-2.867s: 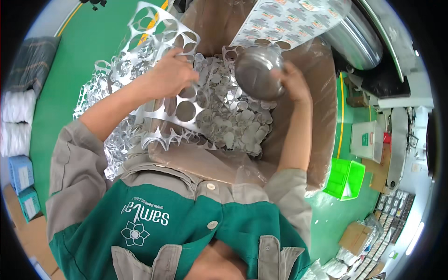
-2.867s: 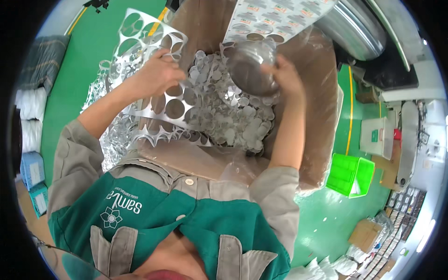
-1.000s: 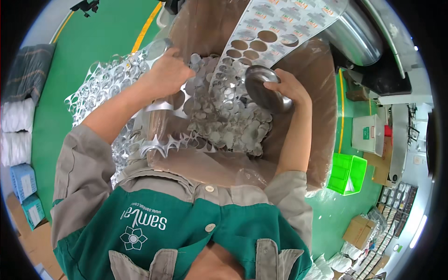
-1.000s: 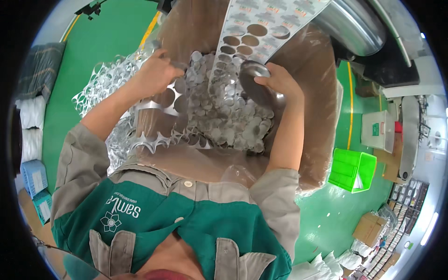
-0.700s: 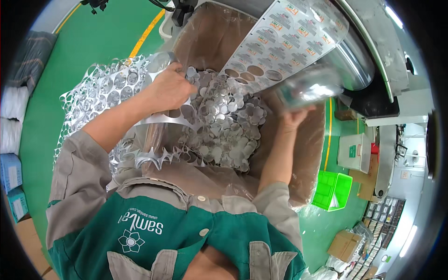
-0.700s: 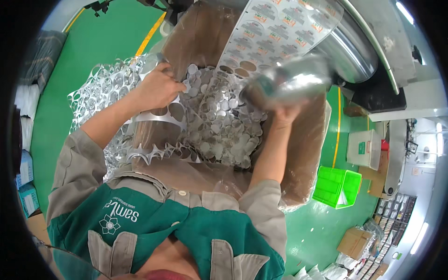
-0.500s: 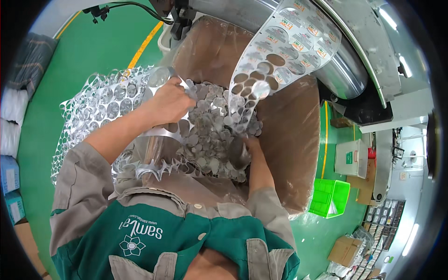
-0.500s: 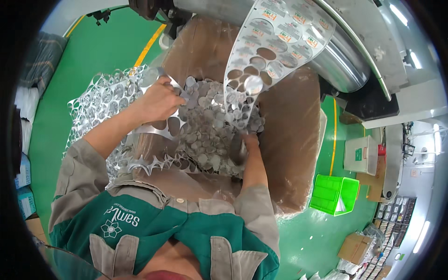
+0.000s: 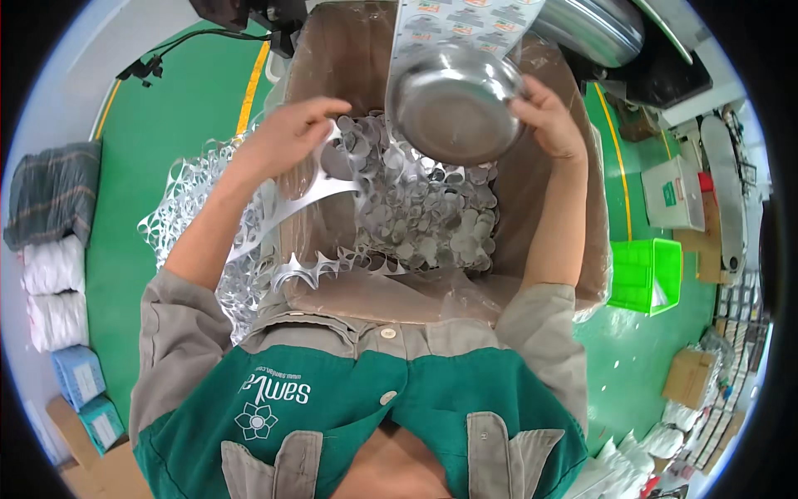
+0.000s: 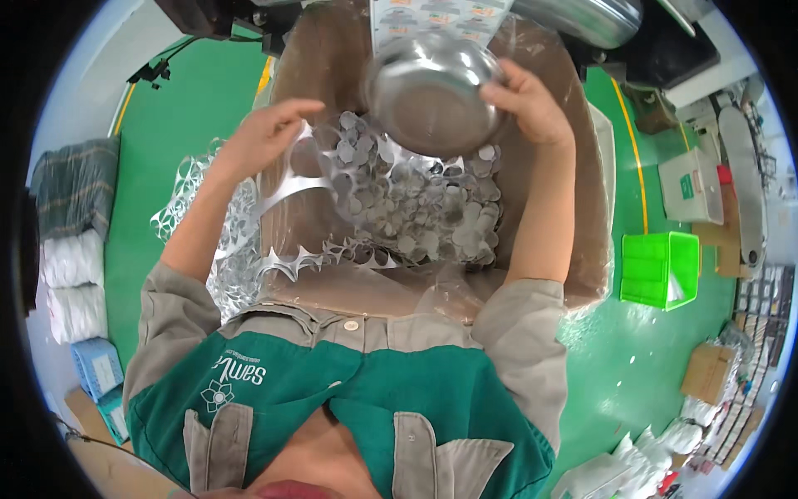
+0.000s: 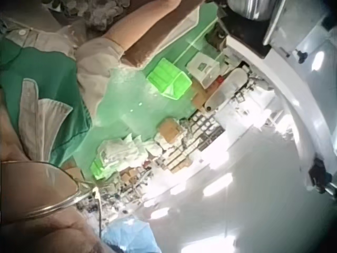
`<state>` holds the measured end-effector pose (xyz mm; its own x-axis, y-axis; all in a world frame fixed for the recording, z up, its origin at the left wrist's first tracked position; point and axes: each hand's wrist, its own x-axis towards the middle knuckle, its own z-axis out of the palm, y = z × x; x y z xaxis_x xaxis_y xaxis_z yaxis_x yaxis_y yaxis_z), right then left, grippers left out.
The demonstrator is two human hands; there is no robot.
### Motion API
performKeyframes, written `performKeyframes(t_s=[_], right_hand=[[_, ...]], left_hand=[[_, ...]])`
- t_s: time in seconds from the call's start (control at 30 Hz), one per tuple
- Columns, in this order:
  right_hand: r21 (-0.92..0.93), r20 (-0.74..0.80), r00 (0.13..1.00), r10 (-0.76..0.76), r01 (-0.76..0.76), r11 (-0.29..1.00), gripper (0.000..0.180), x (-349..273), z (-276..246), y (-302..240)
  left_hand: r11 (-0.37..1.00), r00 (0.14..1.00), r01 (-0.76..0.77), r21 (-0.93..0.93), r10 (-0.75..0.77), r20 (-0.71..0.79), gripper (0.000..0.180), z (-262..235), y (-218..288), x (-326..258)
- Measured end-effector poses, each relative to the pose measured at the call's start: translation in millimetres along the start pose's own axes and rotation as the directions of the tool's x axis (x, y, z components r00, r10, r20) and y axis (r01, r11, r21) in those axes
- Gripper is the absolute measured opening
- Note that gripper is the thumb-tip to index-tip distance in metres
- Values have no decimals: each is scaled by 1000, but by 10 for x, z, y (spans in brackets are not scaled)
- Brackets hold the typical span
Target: The person stands at a workstation and repeatedly picks up a metal disc from a cardboard box filled with similar items. They place the disc into a metal bowl held in their other hand. The person also handles a plastic sheet with circular cutouts, occasionally placing it into the box or holding it while sorting the discs.
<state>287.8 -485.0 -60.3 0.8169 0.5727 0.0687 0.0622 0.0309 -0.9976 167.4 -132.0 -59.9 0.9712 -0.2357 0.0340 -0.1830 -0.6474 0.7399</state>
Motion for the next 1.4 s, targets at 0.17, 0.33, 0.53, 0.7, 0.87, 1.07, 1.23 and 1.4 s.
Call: performKeyframes(t_s=[0.17, 0.33, 0.53, 0.7, 0.87, 1.07, 1.23, 1.4], right_hand=[[606, 401, 888, -227, -70, 792, 57, 41, 24, 563], [-849, -221, 953, 208, -293, 439, 58, -24, -29, 2254], [-949, -234, 707, 668, -315, 2, 51, -347, -148, 2375], [-947, -76, 738, 670, -264, 184, 61, -303, -154, 2492], [-842, 34, 845, 534, -264, 471, 63, 183, 169, 1453], [641, -13, 982, -186, 151, 753, 66, 96, 75, 376], [681, -204, 958, 203, -10, 732, 48, 61, -471, 2314], [-239, -408, 620, 670, -781, 576, 52, -347, 43, 3165]], left_hand=[[875, 965, -248, -416, 182, -191, 39, -513, 612, -255], [909, 651, -365, 200, 403, -643, 69, -1364, 528, -1218], [339, 690, 719, 607, -239, -684, 34, -2640, -740, -2609], [866, 794, 257, 428, 63, -605, 33, -1620, 31, -1526], [808, 950, -258, 530, 313, -15, 25, -325, 103, -378], [598, 966, -252, 761, 107, 236, 30, 268, -318, -167], [553, 947, -316, 771, 234, 221, 31, 343, -365, -136], [562, 952, -256, 786, 8, 305, 31, 289, -272, -117]])
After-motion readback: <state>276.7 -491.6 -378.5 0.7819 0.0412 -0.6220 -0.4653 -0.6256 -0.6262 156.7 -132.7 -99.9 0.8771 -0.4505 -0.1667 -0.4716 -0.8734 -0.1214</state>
